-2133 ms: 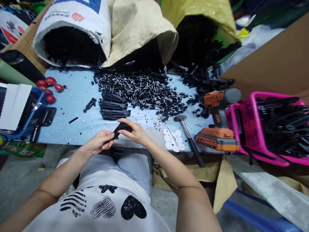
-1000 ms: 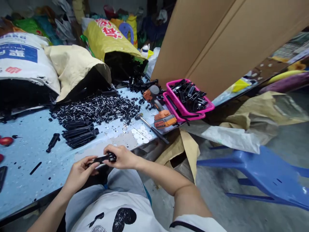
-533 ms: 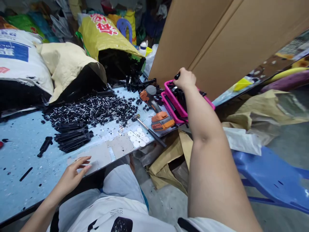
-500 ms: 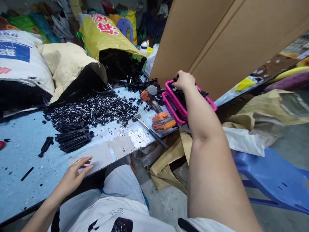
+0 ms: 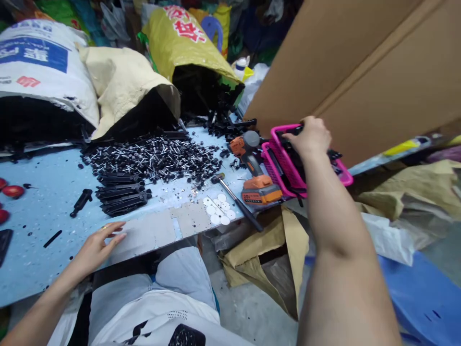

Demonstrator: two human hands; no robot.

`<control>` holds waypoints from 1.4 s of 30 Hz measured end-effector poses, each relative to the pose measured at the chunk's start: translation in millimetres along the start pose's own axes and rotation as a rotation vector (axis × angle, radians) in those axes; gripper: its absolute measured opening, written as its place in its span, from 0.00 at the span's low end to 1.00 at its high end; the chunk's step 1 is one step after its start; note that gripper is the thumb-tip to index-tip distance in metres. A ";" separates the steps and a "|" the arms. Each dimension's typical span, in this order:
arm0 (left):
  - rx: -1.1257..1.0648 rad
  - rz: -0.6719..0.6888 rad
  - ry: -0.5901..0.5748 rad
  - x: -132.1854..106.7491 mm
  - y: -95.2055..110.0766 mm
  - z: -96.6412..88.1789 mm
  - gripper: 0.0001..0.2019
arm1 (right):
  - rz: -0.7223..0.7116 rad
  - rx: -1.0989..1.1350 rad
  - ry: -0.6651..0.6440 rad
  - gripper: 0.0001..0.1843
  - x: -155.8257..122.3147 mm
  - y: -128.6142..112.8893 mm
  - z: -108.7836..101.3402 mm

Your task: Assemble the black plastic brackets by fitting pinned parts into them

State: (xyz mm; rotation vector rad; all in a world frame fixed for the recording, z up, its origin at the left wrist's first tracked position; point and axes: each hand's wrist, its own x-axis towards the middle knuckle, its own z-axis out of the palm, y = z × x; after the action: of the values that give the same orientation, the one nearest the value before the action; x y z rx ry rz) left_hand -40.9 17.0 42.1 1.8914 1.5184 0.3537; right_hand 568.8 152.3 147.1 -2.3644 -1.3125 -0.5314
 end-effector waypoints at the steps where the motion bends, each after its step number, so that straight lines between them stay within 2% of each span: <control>1: -0.004 -0.016 0.038 1.3 -5.3 -6.3 0.25 | -0.049 0.006 0.019 0.38 -10.8 -12.0 -8.0; 4: -0.012 -0.048 0.178 11.0 -24.5 -27.5 0.25 | -0.276 0.163 0.178 0.28 -58.2 -60.0 -34.9; 7: 0.004 -0.059 0.386 38.8 -55.2 -54.7 0.23 | -0.531 0.522 0.277 0.23 -129.4 -116.3 -53.9; 8: 0.017 -0.080 0.482 52.9 -68.6 -65.8 0.22 | -0.600 0.665 0.212 0.22 -157.2 -135.4 -55.8; 9: 0.031 -0.119 0.560 69.1 -82.8 -78.0 0.22 | -0.687 0.779 0.070 0.21 -185.7 -154.4 -54.9; 11: 0.097 -0.156 0.712 106.6 -110.0 -103.9 0.19 | -0.855 0.983 -0.323 0.18 -241.5 -191.5 -44.8; 12: 0.126 -0.165 0.752 127.4 -121.2 -116.8 0.18 | -0.939 1.035 -0.466 0.20 -266.8 -208.9 -36.4; 15: 0.135 -0.134 0.779 194.0 -138.3 -149.3 0.17 | -1.126 0.959 -0.651 0.22 -323.5 -251.6 -6.8; 17: 0.115 -0.127 0.783 237.9 -137.1 -162.8 0.13 | -1.163 0.884 -0.693 0.25 -343.9 -268.4 9.0; 18: 0.083 -0.173 0.788 258.4 -134.4 -166.7 0.11 | -1.158 0.853 -0.709 0.27 -349.7 -272.9 14.2; 21: -0.032 -0.322 0.784 308.0 -125.9 -168.0 0.21 | -1.115 0.767 -0.758 0.34 -355.2 -273.8 20.4; 23: -0.126 -0.349 0.806 327.8 -123.1 -162.5 0.24 | -1.106 0.722 -0.786 0.33 -353.6 -268.1 20.1; 25: -0.204 -0.353 0.866 334.7 -122.5 -156.2 0.20 | -1.121 0.705 -0.796 0.29 -351.1 -261.5 19.7; 27: -0.230 -0.334 0.945 327.0 -122.3 -153.6 0.14 | -1.151 0.702 -0.788 0.26 -348.8 -256.0 20.9; 29: -0.190 -0.282 1.029 304.1 -120.4 -156.1 0.11 | -1.172 0.711 -0.759 0.24 -346.5 -252.1 23.0; 31: -0.124 -0.196 1.108 267.1 -113.8 -160.0 0.13 | -1.149 0.755 -0.718 0.23 -343.3 -250.2 24.4; 33: -0.085 -0.085 1.147 220.5 -100.3 -158.2 0.19 | -1.052 0.858 -0.697 0.22 -339.6 -250.3 22.9; 34: -0.085 -0.006 1.137 195.5 -90.8 -153.4 0.22 | -0.966 0.930 -0.710 0.22 -338.1 -251.1 20.7; 35: -0.122 0.058 1.225 170.2 -79.7 -145.8 0.23 | -0.846 1.012 -0.748 0.21 -337.2 -252.5 17.4; 38: -0.202 0.240 1.233 99.2 -43.4 -109.6 0.23 | -0.351 1.282 -0.965 0.24 -339.6 -259.6 3.9; 40: -0.244 0.301 1.123 61.3 -23.4 -79.8 0.21 | -0.072 1.436 -1.114 0.29 -343.7 -265.9 -3.3; 41: -0.243 0.320 1.062 46.7 -15.8 -64.1 0.20 | 0.005 1.493 -1.169 0.30 -346.0 -268.7 -5.3; 42: -0.189 0.337 0.946 35.1 -9.7 -47.9 0.19 | 0.051 1.538 -1.202 0.30 -348.5 -270.7 -6.2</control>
State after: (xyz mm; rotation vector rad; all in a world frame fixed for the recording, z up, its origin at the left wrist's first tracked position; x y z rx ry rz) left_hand -66.6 66.7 64.1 1.9051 1.5972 1.6635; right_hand 164.0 32.7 18.4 -1.1343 -1.1637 1.5839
